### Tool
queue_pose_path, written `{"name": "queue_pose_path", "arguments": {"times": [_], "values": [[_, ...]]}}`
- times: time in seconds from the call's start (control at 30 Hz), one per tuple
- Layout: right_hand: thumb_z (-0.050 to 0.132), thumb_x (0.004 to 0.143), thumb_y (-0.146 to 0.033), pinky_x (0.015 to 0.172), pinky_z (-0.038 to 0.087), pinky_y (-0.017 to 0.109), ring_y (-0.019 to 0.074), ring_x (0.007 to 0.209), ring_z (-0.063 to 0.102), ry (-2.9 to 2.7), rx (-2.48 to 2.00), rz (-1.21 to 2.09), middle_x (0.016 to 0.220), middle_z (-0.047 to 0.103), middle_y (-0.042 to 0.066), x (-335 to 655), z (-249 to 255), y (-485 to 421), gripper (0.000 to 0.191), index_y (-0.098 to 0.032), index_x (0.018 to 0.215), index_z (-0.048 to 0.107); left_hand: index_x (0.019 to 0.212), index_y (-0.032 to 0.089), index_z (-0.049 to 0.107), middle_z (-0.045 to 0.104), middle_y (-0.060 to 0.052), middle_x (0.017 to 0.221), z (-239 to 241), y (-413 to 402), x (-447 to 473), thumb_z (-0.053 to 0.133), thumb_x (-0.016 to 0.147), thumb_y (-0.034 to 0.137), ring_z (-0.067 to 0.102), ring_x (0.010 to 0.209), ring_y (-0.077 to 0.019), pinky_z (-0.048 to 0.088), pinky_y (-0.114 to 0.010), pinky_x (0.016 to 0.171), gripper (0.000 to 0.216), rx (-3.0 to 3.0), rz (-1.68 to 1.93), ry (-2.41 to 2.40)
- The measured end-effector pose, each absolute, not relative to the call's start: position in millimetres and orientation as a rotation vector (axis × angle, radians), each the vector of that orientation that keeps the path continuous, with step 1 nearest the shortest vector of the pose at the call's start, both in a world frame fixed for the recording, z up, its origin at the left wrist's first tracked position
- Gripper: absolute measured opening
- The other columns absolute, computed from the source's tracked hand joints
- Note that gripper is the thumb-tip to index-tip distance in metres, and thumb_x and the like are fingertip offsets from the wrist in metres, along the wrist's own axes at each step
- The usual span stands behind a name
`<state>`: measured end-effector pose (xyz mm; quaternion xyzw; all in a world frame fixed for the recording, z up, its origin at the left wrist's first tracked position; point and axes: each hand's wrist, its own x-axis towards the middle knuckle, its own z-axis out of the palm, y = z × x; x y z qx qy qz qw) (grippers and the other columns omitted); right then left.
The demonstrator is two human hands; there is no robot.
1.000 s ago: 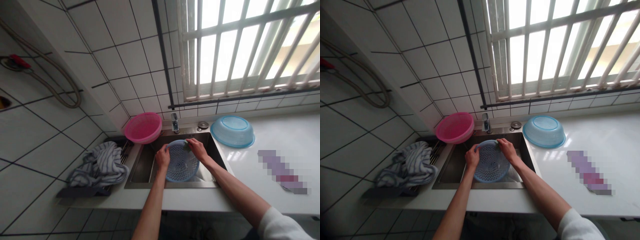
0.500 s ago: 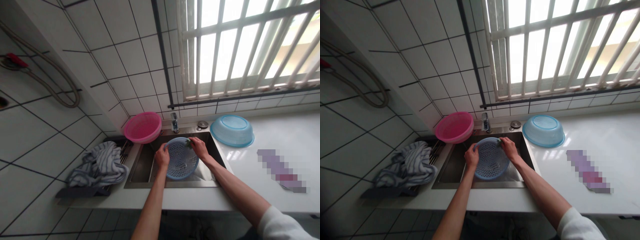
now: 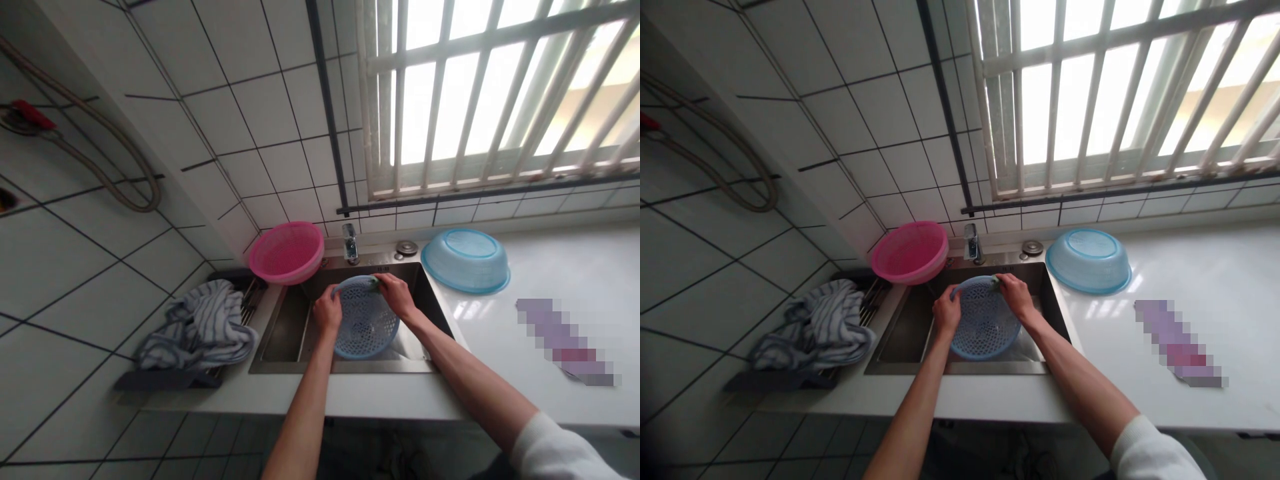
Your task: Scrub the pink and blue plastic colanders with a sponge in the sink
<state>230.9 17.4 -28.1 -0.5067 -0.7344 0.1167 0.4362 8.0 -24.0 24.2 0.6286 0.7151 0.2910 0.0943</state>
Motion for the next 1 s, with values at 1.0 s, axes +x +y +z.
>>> {"name": "queue_pose_path", "arguments": {"times": [1.0], "values": [[0.059, 0.095, -0.012, 0.102, 0.058, 0.034, 0.0213, 0.113, 0.073, -2.019, -1.082, 0.252, 0.126, 0.075, 0.005, 207, -24, 11, 0.040, -0.026, 0.129, 0.073, 0.120, 0.035, 0.075, 0.080, -0.001, 0.116, 15, -23, 13, 0.056, 0.101, 0.034, 0.074, 0.105, -0.0210, 0.048, -0.026, 0.088, 0.026, 1.997, 0.796, 1.919]]}}
